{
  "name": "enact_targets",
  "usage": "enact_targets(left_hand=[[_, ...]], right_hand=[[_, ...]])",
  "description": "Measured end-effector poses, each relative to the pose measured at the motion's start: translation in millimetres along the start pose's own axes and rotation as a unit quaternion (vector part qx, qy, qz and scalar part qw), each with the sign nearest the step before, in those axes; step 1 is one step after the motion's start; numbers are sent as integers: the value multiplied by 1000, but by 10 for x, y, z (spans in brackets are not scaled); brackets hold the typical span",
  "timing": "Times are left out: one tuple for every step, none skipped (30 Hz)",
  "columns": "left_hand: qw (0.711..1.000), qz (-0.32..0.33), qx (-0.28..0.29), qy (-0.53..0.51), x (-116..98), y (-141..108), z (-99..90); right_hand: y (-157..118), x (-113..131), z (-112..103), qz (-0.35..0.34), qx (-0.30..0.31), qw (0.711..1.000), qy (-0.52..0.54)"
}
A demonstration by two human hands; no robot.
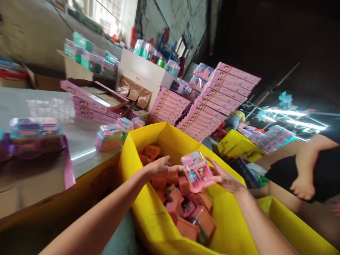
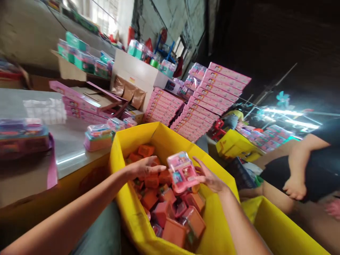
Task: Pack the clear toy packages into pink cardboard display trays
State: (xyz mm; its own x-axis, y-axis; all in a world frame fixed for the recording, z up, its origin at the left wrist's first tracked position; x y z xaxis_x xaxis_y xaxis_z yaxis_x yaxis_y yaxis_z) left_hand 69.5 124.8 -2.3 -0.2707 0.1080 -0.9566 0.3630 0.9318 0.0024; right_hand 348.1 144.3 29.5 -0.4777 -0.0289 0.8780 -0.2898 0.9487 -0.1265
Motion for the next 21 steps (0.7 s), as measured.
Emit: enact_targets(left_hand=[[996,44,34,-68,-105,-12,50],[984,99,74,-129,-245,-55,95],[966,154,109,-178,-393,-125,117],[948,200,130,-212,-518,-204,112],[937,230,132,-228,-601,-268,83],[937,241,113,-225,-634,-303,40],[947,235,82,-201,-623,-312,-5],[961,221,45,-160,-586,-305,-47],[973,205,9,-108,-538,-292,-83],[980,192,-19,-57,-494,-278,-105],[982,183,-38,-15,-459,-263,-113],[982,180,-50,13,-437,-248,-110],[981,182,-57,29,-426,-235,-101],[980,185,-60,37,-421,-222,-88],[980,186,-60,42,-416,-210,-75],[980,186,-59,47,-410,-200,-63],[980,184,-56,53,-405,-193,-54],[980,183,-53,59,-402,-189,-49],[980,182,-50,63,-400,-190,-48],[980,182,-48,66,-401,-194,-50],[980,182,-47,68,-403,-201,-55]], right_hand=[[-20,151,68,-40,-23,999,10],[-30,285,140,-82,-45,996,13],[-30,383,227,-114,-58,992,14],[-21,446,327,-136,-61,989,16],[-4,479,437,-148,-53,987,21],[18,484,557,-151,-33,988,28],[43,463,673,-144,-10,989,37],[70,420,783,-128,16,990,50],[93,363,883,-108,41,991,63],[112,301,968,-89,60,991,73],[126,237,1037,-71,76,991,83],[138,173,1086,-56,85,991,92],[147,112,1117,-45,87,990,99],[153,54,1138,-34,89,990,106],[159,1,1147,-24,87,989,116],[164,-48,1147,-14,83,988,128],[169,-90,1140,-7,76,987,141],[176,-122,1126,-4,66,986,154],[183,-153,1116,-1,58,985,165],[191,-181,1106,2,50,984,171],[198,-210,1101,4,45,984,172]])
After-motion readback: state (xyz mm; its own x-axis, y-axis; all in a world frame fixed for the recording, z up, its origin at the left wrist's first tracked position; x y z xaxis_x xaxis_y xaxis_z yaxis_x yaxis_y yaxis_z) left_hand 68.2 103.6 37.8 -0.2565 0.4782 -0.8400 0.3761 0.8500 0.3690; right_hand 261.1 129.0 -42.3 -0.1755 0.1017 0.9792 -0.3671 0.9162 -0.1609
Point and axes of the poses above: each hand's wrist, its own y-axis towards the middle knuckle, its own z-axis out of the palm, x = y × z, the point moved 9 cm from there along y, towards the middle knuckle, and after that the axes turned 4 degrees about -x, right-handed, at the moved point
